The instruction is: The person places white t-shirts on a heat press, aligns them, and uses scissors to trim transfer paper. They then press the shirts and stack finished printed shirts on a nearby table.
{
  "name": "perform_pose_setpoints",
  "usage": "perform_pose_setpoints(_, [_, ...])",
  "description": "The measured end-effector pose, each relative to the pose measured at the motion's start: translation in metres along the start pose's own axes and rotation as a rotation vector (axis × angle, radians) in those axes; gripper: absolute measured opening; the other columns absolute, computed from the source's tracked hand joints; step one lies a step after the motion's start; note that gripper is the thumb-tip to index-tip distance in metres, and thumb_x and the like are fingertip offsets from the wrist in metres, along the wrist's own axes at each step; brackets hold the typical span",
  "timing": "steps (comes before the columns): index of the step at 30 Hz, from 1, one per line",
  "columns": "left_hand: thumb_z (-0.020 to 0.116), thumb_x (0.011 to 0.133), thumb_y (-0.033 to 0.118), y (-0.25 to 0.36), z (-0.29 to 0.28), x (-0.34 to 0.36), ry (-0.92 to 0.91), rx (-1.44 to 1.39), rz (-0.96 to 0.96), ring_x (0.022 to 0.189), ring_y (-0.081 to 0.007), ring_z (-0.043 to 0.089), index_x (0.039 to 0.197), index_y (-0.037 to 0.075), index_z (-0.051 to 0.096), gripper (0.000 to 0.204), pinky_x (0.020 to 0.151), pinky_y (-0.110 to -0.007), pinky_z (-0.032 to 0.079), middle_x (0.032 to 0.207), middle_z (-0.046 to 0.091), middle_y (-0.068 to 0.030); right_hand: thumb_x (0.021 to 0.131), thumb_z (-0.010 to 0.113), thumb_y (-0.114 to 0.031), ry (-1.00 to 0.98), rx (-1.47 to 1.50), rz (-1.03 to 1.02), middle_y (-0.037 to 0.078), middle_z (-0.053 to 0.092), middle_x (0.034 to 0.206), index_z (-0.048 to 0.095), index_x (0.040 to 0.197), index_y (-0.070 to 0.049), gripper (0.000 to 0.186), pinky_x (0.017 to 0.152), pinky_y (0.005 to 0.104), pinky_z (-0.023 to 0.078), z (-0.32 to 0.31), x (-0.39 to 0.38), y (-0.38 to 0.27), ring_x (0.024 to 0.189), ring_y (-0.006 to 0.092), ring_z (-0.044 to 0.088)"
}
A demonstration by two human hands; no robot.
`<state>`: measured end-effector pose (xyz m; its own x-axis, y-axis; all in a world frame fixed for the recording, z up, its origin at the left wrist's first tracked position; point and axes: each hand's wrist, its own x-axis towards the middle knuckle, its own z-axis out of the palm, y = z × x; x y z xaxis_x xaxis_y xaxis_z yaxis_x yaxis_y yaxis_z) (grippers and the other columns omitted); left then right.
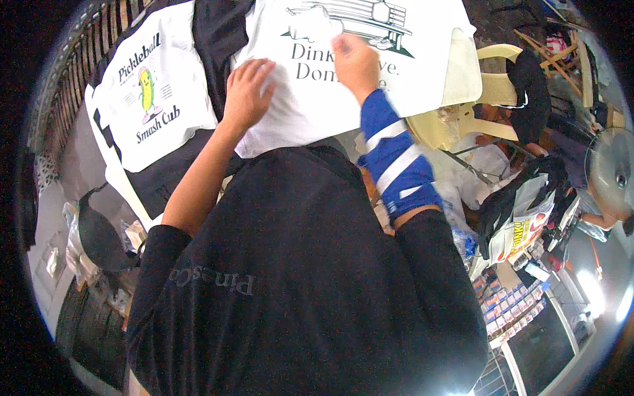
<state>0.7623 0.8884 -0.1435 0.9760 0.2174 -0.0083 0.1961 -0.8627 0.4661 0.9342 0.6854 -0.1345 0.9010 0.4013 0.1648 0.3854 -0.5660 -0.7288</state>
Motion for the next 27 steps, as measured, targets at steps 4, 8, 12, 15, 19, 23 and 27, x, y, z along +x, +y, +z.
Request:
perform_pose_setpoints(4, [0.050, 0.100, 0.047, -0.006, 0.018, -0.036, -0.141, 0.283, 0.090, 0.156, -0.0329, 0.016, 0.159, 0.022, 0.032, 0.067, 0.124, -0.060, 0.012, 0.167, 0.025, -0.0052, 0.100, 0.064, -0.025, -0.121, 0.010, 0.288, 0.007, 0.075, 0.088, 0.072, 0.107, 0.000, 0.027, 0.069, 0.0280, 0.056, -0.057, 0.091, 0.042, 0.076, 0.0158, 0.071])
perform_pose_setpoints(8, [0.048, 0.101, 0.049, -0.004, 0.011, -0.041, -0.180, 0.300, 0.060, 0.157, -0.0321, 0.013, 0.160, 0.024, 0.031, 0.067, 0.124, -0.058, 0.012, 0.168, 0.025, -0.0048, 0.099, 0.063, -0.013, 0.056, 0.443, 0.633, 0.010, 0.070, 0.107, 0.065, 0.119, 0.000, 0.024, 0.079, 0.0349, 0.062, -0.134, 0.177, 0.129, 0.091, 0.0218, 0.070])
perform_pose_setpoints(12, [0.049, 0.101, 0.049, 0.006, -0.008, -0.044, -0.260, 0.300, -0.009, 0.157, -0.0319, 0.012, 0.160, 0.026, 0.031, 0.066, 0.125, -0.057, 0.011, 0.168, 0.024, -0.0046, 0.088, 0.065, -0.001, 0.273, 0.379, 0.591, 0.009, 0.071, 0.087, 0.074, 0.102, -0.003, 0.017, 0.061, 0.0327, 0.061, -0.219, 0.230, 0.206, 0.066, 0.0203, 0.070])
perform_pose_setpoints(15, [0.051, 0.100, 0.047, 0.008, -0.011, -0.041, -0.249, 0.255, -0.022, 0.157, -0.0324, 0.013, 0.160, 0.027, 0.032, 0.066, 0.125, -0.058, 0.010, 0.168, 0.024, -0.0046, 0.088, 0.068, -0.012, 0.368, 0.364, 0.477, 0.013, 0.071, 0.100, 0.072, 0.108, -0.006, 0.022, 0.074, 0.0392, 0.060, -0.345, 0.234, 0.291, 0.083, 0.0259, 0.071])
perform_pose_setpoints(19, [0.064, 0.092, 0.037, 0.013, -0.011, -0.040, -0.139, 0.199, -0.057, 0.150, -0.0329, 0.028, 0.151, 0.023, 0.045, 0.064, 0.122, -0.054, 0.019, 0.158, 0.039, -0.0077, 0.090, 0.069, -0.014, 0.499, 0.699, 0.405, 0.017, 0.066, 0.124, 0.066, 0.120, -0.004, 0.031, 0.083, 0.0398, 0.059, -0.517, 0.209, 0.298, 0.101, 0.0267, 0.070])
perform_pose_setpoints(23, [0.071, 0.082, 0.029, -0.007, -0.019, 0.025, 0.129, 0.122, -0.046, 0.136, -0.0352, 0.044, 0.136, 0.013, 0.057, 0.057, 0.112, -0.052, 0.032, 0.139, 0.052, -0.0150, 0.094, 0.062, -0.010, 0.760, 0.338, 0.648, 0.005, 0.066, 0.085, 0.064, 0.104, -0.005, 0.011, 0.062, 0.0317, 0.055, -0.474, 0.011, 0.254, 0.073, 0.0188, 0.067])
perform_pose_setpoints(27, [0.071, 0.085, 0.038, -0.052, 0.009, 0.181, 0.247, -0.082, -0.152, 0.129, -0.0417, 0.051, 0.133, 0.008, 0.058, 0.058, 0.103, -0.058, 0.042, 0.137, 0.054, -0.0218, 0.097, 0.060, -0.016, 0.779, 0.440, 0.946, 0.003, 0.059, 0.073, 0.062, 0.093, -0.010, 0.007, 0.051, 0.0296, 0.047, -0.400, -0.331, 0.234, 0.063, 0.0177, 0.062])
